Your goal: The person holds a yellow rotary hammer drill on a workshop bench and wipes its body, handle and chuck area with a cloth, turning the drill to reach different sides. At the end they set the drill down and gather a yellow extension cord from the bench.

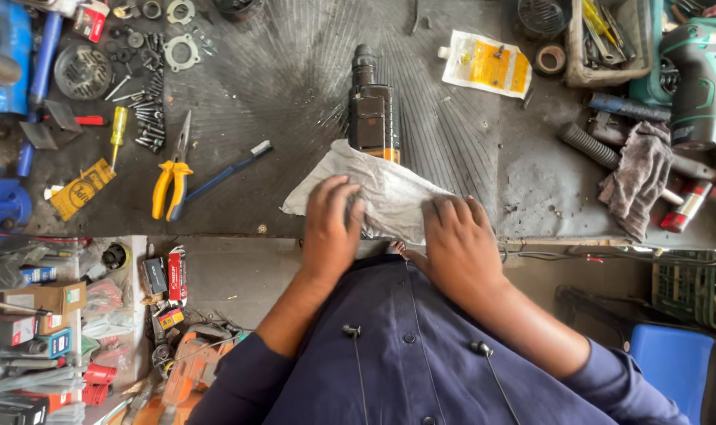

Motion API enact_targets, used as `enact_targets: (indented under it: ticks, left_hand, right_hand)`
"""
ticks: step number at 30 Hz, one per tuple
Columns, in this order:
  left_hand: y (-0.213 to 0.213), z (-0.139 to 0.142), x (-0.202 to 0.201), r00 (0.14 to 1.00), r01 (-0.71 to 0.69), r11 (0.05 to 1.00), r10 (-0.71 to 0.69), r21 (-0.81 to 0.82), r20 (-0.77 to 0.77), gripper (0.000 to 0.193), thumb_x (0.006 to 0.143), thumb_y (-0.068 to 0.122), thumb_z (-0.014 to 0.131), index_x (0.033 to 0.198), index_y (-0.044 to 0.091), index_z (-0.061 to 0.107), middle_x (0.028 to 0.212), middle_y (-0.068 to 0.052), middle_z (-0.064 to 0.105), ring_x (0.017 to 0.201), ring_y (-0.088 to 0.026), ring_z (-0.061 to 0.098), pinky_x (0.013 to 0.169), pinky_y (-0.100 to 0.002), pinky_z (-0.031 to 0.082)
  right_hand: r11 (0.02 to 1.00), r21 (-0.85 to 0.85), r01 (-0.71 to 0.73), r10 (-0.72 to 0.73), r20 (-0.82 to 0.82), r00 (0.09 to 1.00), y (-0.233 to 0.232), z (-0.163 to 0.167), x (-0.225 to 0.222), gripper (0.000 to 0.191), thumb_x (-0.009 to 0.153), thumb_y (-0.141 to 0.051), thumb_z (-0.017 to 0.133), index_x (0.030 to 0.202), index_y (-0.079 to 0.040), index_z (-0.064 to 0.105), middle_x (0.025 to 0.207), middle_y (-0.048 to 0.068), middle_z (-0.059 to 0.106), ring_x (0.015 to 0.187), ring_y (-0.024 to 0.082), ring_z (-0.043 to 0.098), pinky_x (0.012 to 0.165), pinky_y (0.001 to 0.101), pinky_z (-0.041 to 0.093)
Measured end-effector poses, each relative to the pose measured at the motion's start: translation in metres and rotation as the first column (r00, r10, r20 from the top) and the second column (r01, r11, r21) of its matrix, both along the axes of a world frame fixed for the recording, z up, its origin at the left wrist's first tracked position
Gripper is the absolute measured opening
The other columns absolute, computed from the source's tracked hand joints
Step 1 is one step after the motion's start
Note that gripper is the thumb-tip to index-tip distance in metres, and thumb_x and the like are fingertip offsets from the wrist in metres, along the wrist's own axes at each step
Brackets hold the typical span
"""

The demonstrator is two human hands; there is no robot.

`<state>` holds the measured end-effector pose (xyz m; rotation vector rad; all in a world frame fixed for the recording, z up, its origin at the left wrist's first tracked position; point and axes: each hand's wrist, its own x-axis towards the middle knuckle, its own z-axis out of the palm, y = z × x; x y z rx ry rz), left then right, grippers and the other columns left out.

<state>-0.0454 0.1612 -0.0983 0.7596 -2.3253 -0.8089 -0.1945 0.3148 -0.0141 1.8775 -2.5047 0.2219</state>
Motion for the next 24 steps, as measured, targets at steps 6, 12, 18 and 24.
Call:
enact_targets:
  ticks: [6,12,18,24]
  left_hand:
    - [-0.006,-0.025,-0.013,0.9,0.389,0.891,-0.313,-0.235,0.302,0.076,0.102,0.047,0.055,0.158,0.0,0.037,0.168,-0.018,0.028,0.157,-0.041,0.022,0.127,-0.058,0.018]
    - [-0.032,0.012,-0.04,0.758,0.642,0.696,-0.51,-0.323,0.408,0.078,0.1,0.05,0.058,0.158,0.002,0.038,0.168,-0.015,0.026,0.157,-0.034,0.021,0.126,-0.061,0.015]
    - [-0.021,0.018,-0.107,0.897,0.264,0.92,-0.124,-0.29,0.424,0.075,0.095,0.038,0.062,0.159,0.007,0.036,0.168,-0.017,0.023,0.153,-0.043,0.019,0.123,-0.062,0.015]
    - [-0.003,0.006,-0.092,0.94,0.123,0.933,0.0,-0.339,0.342,0.081,0.096,0.025,0.065,0.16,-0.006,0.028,0.169,-0.027,0.023,0.157,-0.043,0.028,0.128,-0.058,0.027]
  right_hand:
    - [0.924,0.38,0.038,-0.083,0.102,0.991,-0.018,-0.035,-0.018,0.055,0.07,-0.047,0.085,0.099,-0.006,0.063,0.098,0.011,0.071,0.095,0.028,0.071,0.084,0.0419,0.055]
    - [0.936,0.348,-0.056,-0.008,0.179,0.984,-0.017,-0.042,-0.038,0.059,0.068,-0.055,0.084,0.093,-0.006,0.062,0.082,0.011,0.071,0.076,0.03,0.073,0.066,0.0407,0.058]
    - [0.936,0.353,0.007,-0.085,0.207,0.975,-0.023,-0.035,-0.02,0.06,0.075,-0.059,0.079,0.096,-0.005,0.062,0.089,0.012,0.07,0.081,0.028,0.072,0.068,0.0421,0.057]
    - [0.994,-0.068,0.09,-0.073,0.229,0.971,-0.005,-0.02,-0.005,0.076,0.069,-0.049,0.084,0.124,0.0,0.063,0.116,0.016,0.061,0.111,0.033,0.058,0.092,0.0467,0.048]
